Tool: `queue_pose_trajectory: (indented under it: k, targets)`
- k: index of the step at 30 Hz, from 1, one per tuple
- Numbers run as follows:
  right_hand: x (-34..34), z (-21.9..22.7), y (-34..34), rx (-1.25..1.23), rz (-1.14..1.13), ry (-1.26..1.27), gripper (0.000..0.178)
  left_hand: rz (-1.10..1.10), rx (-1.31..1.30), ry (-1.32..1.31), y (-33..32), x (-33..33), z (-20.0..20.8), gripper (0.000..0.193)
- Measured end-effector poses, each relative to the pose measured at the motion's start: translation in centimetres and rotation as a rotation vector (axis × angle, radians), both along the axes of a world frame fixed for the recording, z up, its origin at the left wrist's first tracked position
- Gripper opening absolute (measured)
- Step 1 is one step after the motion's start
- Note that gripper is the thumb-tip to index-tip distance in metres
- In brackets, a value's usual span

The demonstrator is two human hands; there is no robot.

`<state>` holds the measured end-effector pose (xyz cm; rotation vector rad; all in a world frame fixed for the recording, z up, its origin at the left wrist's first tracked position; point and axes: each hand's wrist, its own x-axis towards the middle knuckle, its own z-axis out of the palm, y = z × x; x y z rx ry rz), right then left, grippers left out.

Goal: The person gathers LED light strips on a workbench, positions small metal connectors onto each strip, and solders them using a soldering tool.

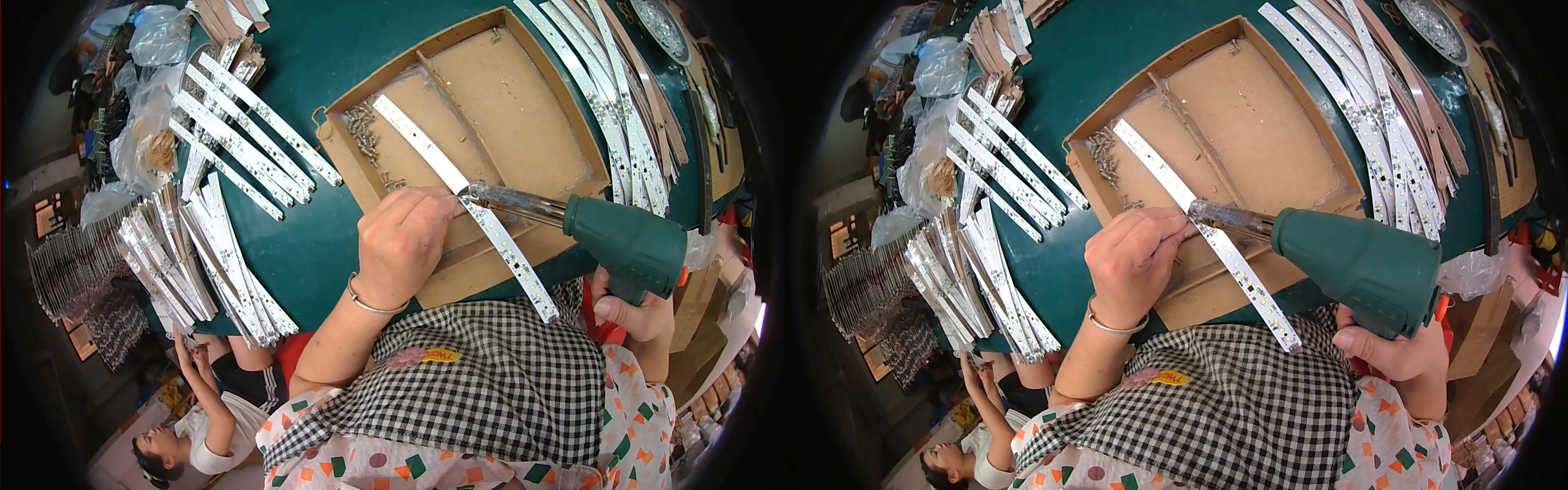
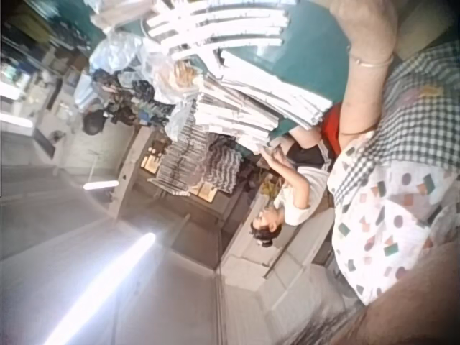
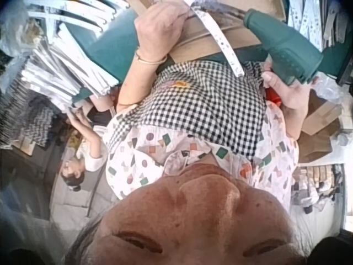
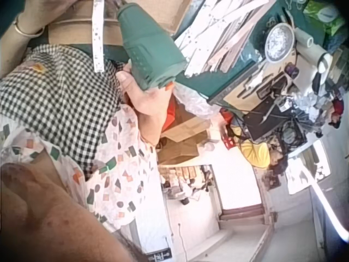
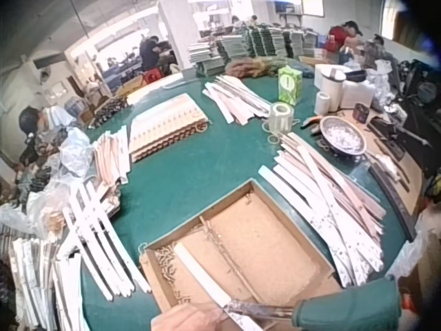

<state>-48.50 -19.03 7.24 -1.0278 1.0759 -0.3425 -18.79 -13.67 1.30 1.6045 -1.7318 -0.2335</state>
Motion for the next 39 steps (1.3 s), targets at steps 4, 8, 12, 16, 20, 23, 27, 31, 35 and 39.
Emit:
queue_pose_trajectory:
  k: [4, 8, 12, 16, 20, 23, 27, 31, 35, 39]
  targets:
    - [-1.0, -1.3, 0.3, -0.123, 0.024, -0.017, 0.062, -0.001, -0.003, 0.009, -0.1, 0.0, 0.0, 0.015]
    - [0.3, -1.1, 0.2, -0.168, -0.099, -0.165, 0.071, 0.012, 0.003, -0.007, 0.1, 0.1, 0.2, 0.015]
    - [0.9, -0.6, -0.1, -0.179, -0.248, -0.256, 0.08, 0.012, -0.017, -0.003, 0.1, 0.2, -0.1, 0.016]
    - [0.5, -1.2, -0.4, -0.236, -0.269, -0.338, 0.085, 0.02, -0.013, -0.002, 0.2, 0.0, 0.2, 0.018]
    - [0.0, -0.9, -1.4, -0.407, -0.32, -0.323, 0.09, 0.054, 0.007, -0.054, 0.4, -0.5, 1.8, 0.022]
    - [-0.9, -0.4, -2.6, -0.488, -0.336, -0.264, 0.089, 0.063, -0.021, -0.022, 0.9, -0.4, 3.1, 0.026]
    - [0.9, -0.5, -3.9, -0.792, -0.466, -0.022, 0.07, -0.183, -0.027, 0.001, 0.4, -1.6, 4.1, 0.029]
    - [0.5, -3.5, -5.5, -1.065, -0.465, 0.269, 0.051, -0.533, -0.036, -0.087, -0.7, -3.4, 3.8, 0.028]
    - [1.5, -4.2, -6.4, -1.245, -0.366, 0.525, 0.049, -0.628, 0.004, -0.102, -0.4, -4.1, 3.9, 0.026]
    - [1.0, -5.2, -6.1, -1.309, -0.296, 0.706, 0.06, -0.564, -0.082, -0.183, 0.6, -3.7, 6.6, 0.027]
